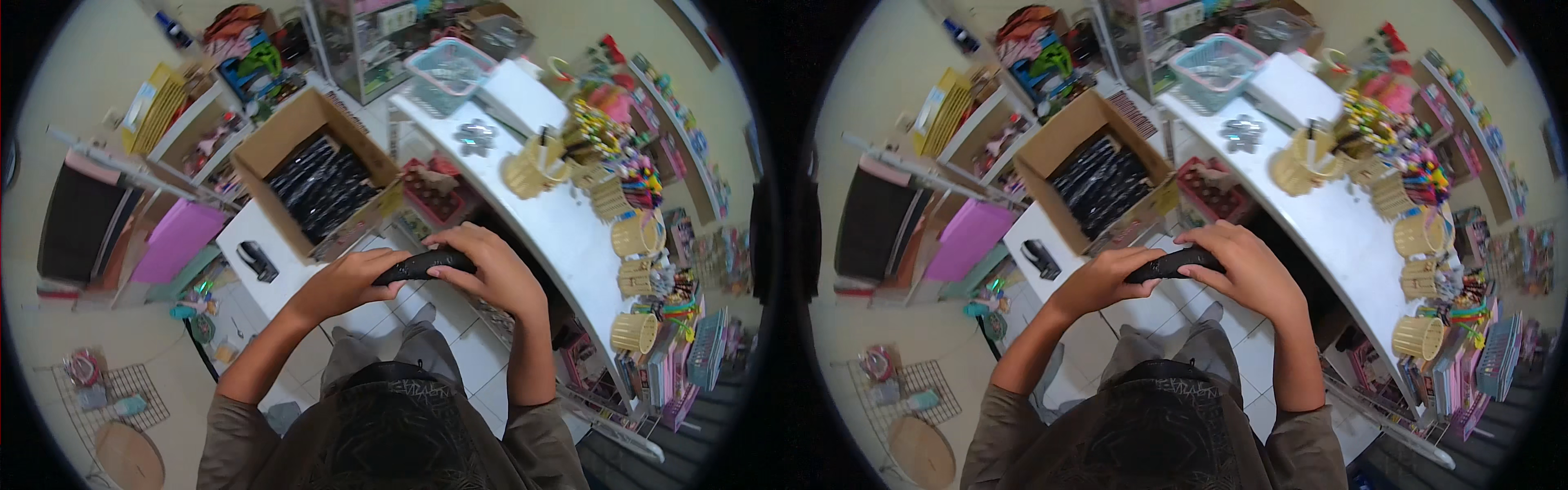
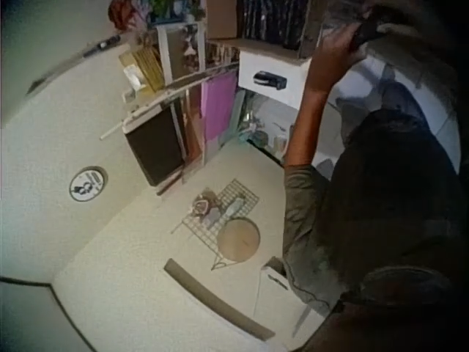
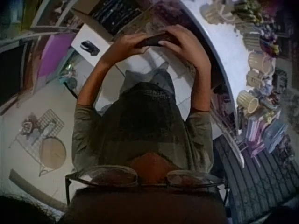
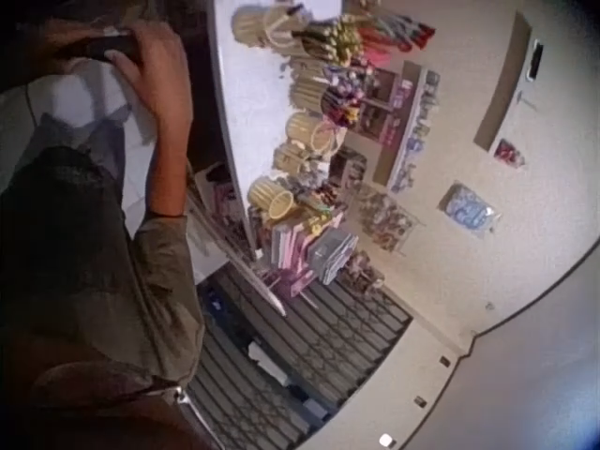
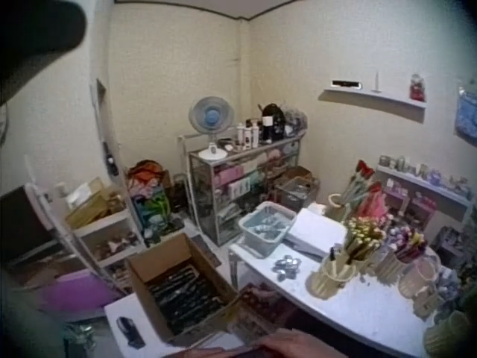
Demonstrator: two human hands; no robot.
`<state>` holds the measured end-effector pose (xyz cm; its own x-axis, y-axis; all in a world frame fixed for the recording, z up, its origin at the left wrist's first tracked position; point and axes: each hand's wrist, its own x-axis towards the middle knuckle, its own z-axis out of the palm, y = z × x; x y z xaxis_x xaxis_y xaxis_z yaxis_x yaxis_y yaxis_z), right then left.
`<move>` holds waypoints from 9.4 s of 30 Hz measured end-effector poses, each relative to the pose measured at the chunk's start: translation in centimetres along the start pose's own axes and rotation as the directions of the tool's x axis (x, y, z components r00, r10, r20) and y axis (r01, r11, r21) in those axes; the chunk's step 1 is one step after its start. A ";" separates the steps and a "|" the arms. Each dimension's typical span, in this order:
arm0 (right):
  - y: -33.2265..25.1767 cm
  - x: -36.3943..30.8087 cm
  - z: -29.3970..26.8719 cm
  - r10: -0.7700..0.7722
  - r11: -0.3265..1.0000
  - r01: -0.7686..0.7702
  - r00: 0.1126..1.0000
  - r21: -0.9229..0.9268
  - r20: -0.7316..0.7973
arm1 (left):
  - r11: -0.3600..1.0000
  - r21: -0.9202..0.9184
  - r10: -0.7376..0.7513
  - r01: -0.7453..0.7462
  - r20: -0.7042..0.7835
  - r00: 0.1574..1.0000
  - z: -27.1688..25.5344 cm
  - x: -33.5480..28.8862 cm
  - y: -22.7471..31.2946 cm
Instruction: The recorder prepares stationery items and pens, packages them safely inside a black bubble wrap protective sleeve, and organizes the orders into a large shipping box.
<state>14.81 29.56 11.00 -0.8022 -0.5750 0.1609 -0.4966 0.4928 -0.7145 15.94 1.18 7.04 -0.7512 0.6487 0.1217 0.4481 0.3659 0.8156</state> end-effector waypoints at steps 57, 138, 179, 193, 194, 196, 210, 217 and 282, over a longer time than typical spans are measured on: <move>7.5 17.6 54.9 0.531 0.448 -0.732 0.680 0.513 0.506 | 0.363 -0.924 -0.932 0.119 -0.360 0.052 7.6 -29.3 -30.7; 12.7 25.6 17.1 -0.035 0.943 0.078 0.990 0.325 -0.135 | 0.363 -0.907 -0.729 0.214 -0.134 0.671 -8.1 0.2 -23.2; 26.9 30.6 29.8 0.398 0.910 -0.204 0.670 -0.360 0.627 | 0.271 0.529 -0.809 0.804 -0.328 0.488 1.8 1.1 -35.6; 14.6 27.4 15.4 0.151 0.925 -0.194 0.977 0.325 0.152 | 0.762 0.163 -0.499 0.627 -0.471 0.727 -10.5 -0.7 -19.8; 13.1 26.7 14.4 0.086 0.943 -0.086 0.996 0.321 0.012 | 0.773 0.181 -0.480 0.607 -0.458 0.748 -11.3 -0.3 -18.6; 10.6 25.3 12.3 0.101 0.937 -0.080 0.994 0.340 -0.045 | 0.877 0.020 -0.422 0.480 -0.447 0.789 -12.9 0.9 -15.9; 2.5 5.1 9.7 0.303 0.874 -0.483 0.620 -0.048 -0.724 | 0.926 0.246 0.310 -0.287 -0.061 0.949 -7.3 10.8 -7.7; 0.4 -7.8 11.3 0.462 0.689 -0.720 0.345 0.086 -0.817 | 0.915 -0.008 0.395 -0.404 0.222 0.891 3.0 12.8 -4.6; 21.2 -27.4 19.7 0.834 0.499 -0.864 0.456 0.072 -0.312 | 0.988 0.058 -0.152 0.141 0.451 0.879 28.7 6.9 -13.5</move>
<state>32.82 42.87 -21.94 -0.8829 0.3524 -0.3104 0.4690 0.6954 -0.5445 18.68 19.87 -19.39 -0.5103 0.8157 -0.2724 0.3651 0.4922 0.7902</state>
